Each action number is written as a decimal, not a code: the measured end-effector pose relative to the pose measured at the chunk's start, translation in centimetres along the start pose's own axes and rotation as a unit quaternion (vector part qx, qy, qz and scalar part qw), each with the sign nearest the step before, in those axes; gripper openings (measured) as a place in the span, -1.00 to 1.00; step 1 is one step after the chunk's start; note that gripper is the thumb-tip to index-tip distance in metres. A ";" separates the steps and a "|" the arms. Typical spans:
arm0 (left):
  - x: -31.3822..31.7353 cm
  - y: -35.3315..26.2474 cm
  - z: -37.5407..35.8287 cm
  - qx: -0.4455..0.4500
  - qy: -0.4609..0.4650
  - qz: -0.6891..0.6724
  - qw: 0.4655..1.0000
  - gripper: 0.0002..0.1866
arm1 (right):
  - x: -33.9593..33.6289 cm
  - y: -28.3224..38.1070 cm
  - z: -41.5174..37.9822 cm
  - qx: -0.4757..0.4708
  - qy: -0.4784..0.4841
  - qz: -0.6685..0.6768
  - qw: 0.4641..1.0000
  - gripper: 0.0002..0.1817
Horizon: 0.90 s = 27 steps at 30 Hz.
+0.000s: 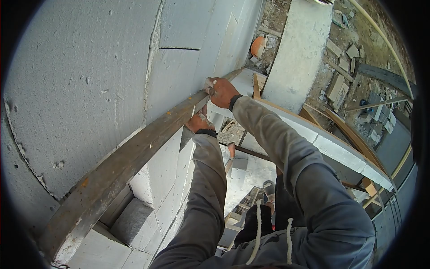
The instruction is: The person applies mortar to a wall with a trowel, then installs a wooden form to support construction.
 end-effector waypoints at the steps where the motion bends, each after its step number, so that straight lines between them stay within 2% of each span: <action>1: -0.5 0.3 0.4 0.022 -0.006 -0.015 1.000 -0.77 | 0.1 -0.2 0.1 -0.014 -0.011 0.005 1.000 -0.74; 3: -0.5 0.4 -0.2 0.044 -0.014 -0.029 0.999 -0.76 | -0.1 -0.1 0.0 -0.027 -0.021 0.011 0.999 -0.76; 5: 3.2 -1.4 -3.4 0.138 0.007 0.175 0.975 -0.57 | -0.5 0.0 0.1 0.056 0.032 0.037 0.997 -0.77; 6: 3.6 -1.6 -4.1 0.137 0.006 0.175 0.975 -0.57 | 0.0 -0.8 0.2 0.057 0.033 0.037 0.997 -0.77; 8: 3.4 -1.8 -5.1 0.106 -0.067 0.328 0.936 -0.49 | 0.9 -2.6 0.6 0.022 -0.017 0.087 0.996 -0.77; 9: 4.0 -2.0 -5.6 0.106 -0.067 0.328 0.936 -0.49 | 0.5 -2.0 0.5 0.023 -0.017 0.087 0.996 -0.77; 11: 5.4 -2.2 -6.1 0.128 -0.061 0.423 0.895 -0.47 | -0.7 -0.5 0.4 0.042 0.033 0.128 0.990 -0.77; 12: 5.2 -2.0 -5.7 0.126 -0.060 0.422 0.896 -0.47 | -0.6 -0.8 0.4 0.045 0.032 0.126 0.991 -0.77; 14: 4.9 -1.9 -4.4 0.156 -0.058 0.560 0.811 -0.47 | 0.5 -1.6 0.6 0.058 0.053 0.102 0.992 -0.95; 16: 6.5 -2.8 -4.8 0.356 -0.010 0.473 0.806 -0.44 | -0.3 0.2 0.5 -0.002 0.043 0.006 0.999 -0.93; 18: 7.2 -3.6 -5.9 0.276 -0.072 0.633 0.720 -0.43 | -0.4 1.0 0.3 -0.041 0.053 -0.030 0.997 -0.84; 19: 6.5 -3.4 -5.2 0.307 -0.054 0.632 0.710 -0.41 | -0.5 1.0 0.1 -0.021 0.044 -0.018 0.999 -0.80; 20: 6.6 -3.4 -4.9 0.332 -0.010 0.586 0.739 -0.41 | -0.5 1.1 -0.1 -0.003 0.034 -0.006 0.999 -0.76; 22: 6.6 -3.4 -4.9 0.315 -0.002 0.593 0.741 -0.41 | -0.6 1.4 -0.3 0.004 0.036 -0.023 0.999 -0.70; 23: 7.6 -3.5 -5.8 0.222 0.003 0.631 0.744 -0.58 | -0.3 1.2 -0.1 0.010 0.038 -0.017 0.999 -0.70; 25: 7.2 -2.9 -5.3 0.219 0.031 0.633 0.742 -0.55 | 0.0 1.0 -0.1 0.021 0.038 -0.005 0.999 -0.71; 27: 6.6 -3.1 -5.0 0.196 -0.050 0.669 0.715 -0.51 | -0.1 1.0 0.0 0.030 0.034 -0.003 0.999 -0.71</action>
Point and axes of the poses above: each hand's wrist, its own z-axis towards the middle knuckle, its own x-axis out of the palm, y = z × x, the point moved 6 cm from there along z, towards the middle knuckle, and after that the axes turned 4 degrees about z, right-handed, at the moved point
